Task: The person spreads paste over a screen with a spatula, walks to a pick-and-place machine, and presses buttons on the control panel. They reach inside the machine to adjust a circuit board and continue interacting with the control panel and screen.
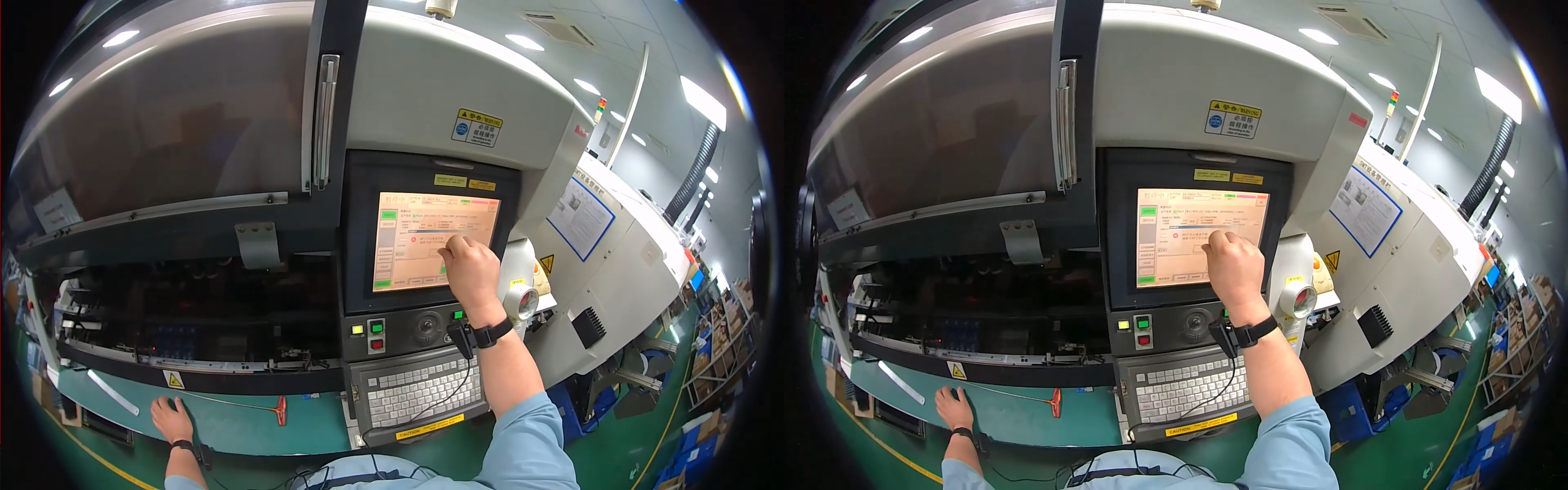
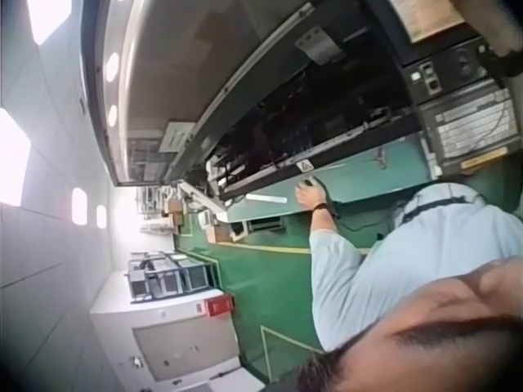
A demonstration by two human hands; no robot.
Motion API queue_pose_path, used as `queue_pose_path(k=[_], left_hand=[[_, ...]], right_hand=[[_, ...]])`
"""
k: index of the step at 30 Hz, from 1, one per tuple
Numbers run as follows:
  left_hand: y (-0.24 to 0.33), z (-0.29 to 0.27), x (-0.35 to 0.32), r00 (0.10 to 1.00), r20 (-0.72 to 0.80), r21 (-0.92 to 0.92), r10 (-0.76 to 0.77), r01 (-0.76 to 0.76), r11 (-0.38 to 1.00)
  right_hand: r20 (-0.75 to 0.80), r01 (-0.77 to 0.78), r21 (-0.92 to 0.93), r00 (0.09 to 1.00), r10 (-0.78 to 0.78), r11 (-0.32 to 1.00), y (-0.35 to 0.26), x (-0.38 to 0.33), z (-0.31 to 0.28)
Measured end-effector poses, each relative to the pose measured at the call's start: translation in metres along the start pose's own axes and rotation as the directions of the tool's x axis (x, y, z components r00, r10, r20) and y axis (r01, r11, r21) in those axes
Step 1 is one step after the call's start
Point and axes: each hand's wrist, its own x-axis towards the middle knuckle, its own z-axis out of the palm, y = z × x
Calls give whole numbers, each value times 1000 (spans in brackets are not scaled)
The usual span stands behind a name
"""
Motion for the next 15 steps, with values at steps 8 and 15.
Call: queue_pose_path(k=[8,15], left_hand=[[-1,-4,0,999,24,6,-30,29,1000],[2,-3,1,999,38,6,-24,24,1000]], right_hand=[[-29,-53,-26,998,53,998,17,-15,-20],[13,-100,-5,995,100,995,21,-23,0]])
